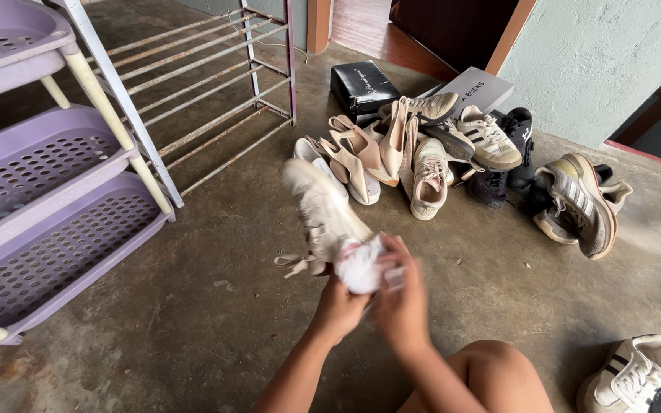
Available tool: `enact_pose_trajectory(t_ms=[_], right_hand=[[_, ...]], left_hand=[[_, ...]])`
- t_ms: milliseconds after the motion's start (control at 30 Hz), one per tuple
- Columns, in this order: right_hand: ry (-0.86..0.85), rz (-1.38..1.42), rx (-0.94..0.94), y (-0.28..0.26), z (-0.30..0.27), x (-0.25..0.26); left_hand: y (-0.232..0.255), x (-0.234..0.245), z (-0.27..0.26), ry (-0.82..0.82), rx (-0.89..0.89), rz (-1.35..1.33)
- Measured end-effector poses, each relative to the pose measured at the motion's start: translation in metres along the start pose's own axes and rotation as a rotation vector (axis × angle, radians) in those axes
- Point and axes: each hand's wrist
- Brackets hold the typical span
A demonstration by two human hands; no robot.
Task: The person wipes a white metal shoe rack with a cloth, then cleans several pairs of shoes and insoles with the same cloth. The person handles each shoe individually, wiping the exterior and interior surfaces.
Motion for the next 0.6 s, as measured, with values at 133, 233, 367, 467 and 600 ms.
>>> enact_pose_trajectory(t_ms=[133, 233, 367, 467, 600], right_hand=[[-0.077, -0.046, -0.036, -0.010, -0.008, -0.013], [-0.089, -0.041, -0.056, 0.007, -0.005, -0.005], [-0.037, -0.015, -0.480, 0.037, 0.026, 0.011], [0.178, 0.357, -0.583, 0.039, 0.055, 0.027], [-0.190, -0.013, -0.157, 0.008, 0.051, 0.011]], left_hand=[[0.010, 0.012, -0.010, -0.015, -0.042, 0.258], [0.011, 0.016, -0.012, -0.035, -0.187, 0.319], [0.010, 0.003, -0.015, 0.013, -0.407, 0.344], [0.012, -0.004, -0.017, -0.031, -0.344, 0.444], [0.022, -0.010, -0.023, -0.119, -0.263, 0.619]])
Point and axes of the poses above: each hand's wrist, its own z-axis towards the middle knuckle, its own x-axis out of the back of the hand, y = z × x, and after that the axes turned 9 degrees about z, right-handed
